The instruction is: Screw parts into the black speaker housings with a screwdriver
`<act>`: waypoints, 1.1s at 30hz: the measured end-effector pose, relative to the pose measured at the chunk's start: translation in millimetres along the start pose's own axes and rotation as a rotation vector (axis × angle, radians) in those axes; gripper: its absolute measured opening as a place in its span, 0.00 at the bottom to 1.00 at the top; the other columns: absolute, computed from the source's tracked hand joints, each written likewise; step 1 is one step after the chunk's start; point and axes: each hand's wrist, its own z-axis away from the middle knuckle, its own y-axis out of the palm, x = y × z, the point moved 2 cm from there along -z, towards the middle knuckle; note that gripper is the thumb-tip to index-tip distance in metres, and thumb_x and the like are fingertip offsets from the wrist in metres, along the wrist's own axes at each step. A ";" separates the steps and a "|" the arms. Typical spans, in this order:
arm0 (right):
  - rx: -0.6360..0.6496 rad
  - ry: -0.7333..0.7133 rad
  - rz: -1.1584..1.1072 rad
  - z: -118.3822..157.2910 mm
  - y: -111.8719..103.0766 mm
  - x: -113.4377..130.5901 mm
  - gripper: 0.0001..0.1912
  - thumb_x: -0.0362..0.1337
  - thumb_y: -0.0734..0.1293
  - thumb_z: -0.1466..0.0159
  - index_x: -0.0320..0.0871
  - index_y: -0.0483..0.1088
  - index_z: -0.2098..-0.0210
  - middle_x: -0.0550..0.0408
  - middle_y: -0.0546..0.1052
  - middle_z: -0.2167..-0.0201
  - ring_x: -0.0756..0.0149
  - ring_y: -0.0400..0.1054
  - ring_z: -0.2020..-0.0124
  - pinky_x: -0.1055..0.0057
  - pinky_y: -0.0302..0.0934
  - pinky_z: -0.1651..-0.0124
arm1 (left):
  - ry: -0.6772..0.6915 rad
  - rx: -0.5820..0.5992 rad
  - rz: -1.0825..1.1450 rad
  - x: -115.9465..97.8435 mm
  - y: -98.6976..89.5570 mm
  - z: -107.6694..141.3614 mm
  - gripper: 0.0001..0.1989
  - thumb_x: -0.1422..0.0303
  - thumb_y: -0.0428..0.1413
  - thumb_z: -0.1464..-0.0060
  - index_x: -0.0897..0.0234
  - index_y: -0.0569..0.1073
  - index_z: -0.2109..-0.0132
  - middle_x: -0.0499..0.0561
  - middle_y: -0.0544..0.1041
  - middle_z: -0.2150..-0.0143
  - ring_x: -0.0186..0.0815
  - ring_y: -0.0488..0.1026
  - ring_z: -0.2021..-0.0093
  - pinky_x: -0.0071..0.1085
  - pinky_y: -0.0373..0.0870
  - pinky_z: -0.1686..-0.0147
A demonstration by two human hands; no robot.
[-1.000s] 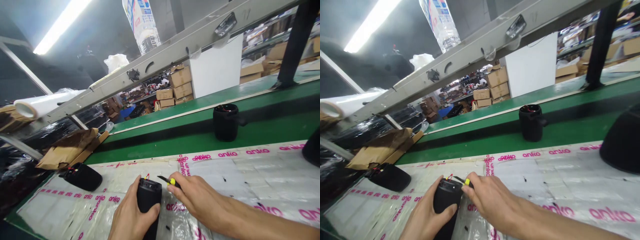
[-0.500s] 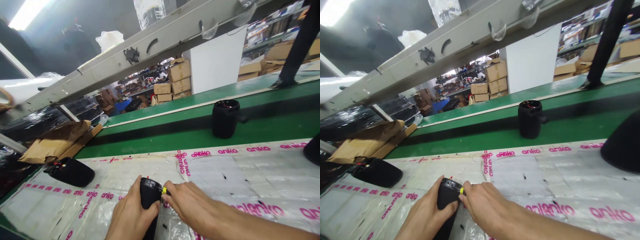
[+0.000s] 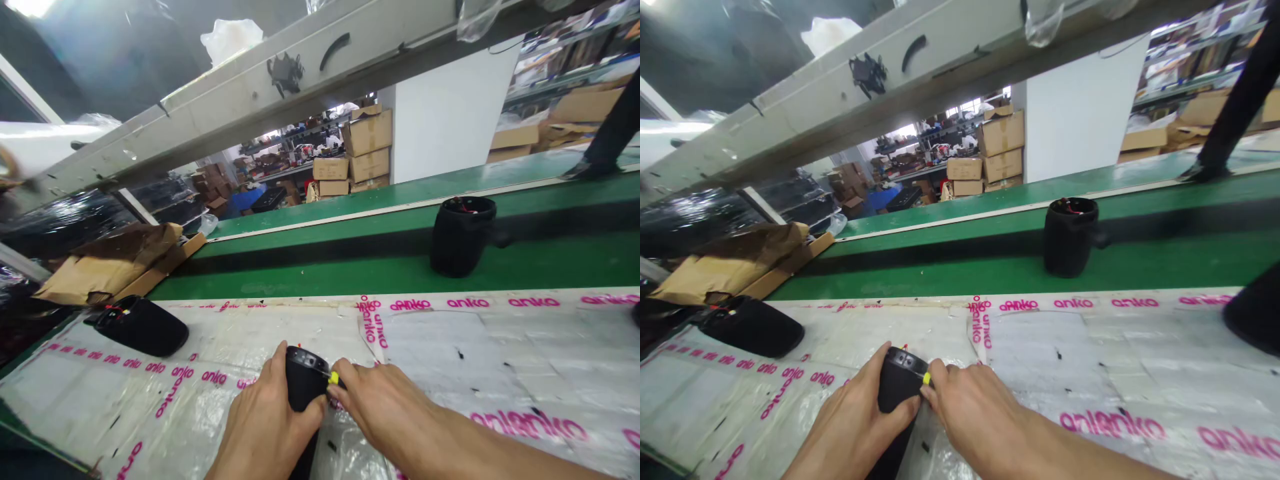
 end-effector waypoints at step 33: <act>-0.055 -0.043 -0.077 -6.3 -11.7 5.7 0.11 0.43 0.59 0.26 0.43 0.65 0.60 0.54 0.75 0.76 0.56 0.71 0.77 0.67 0.43 0.79 | -0.018 0.091 0.383 34.6 1.0 -8.5 0.39 0.51 0.55 0.50 0.65 0.61 0.35 0.60 0.76 0.44 0.53 0.72 0.43 0.45 0.67 0.44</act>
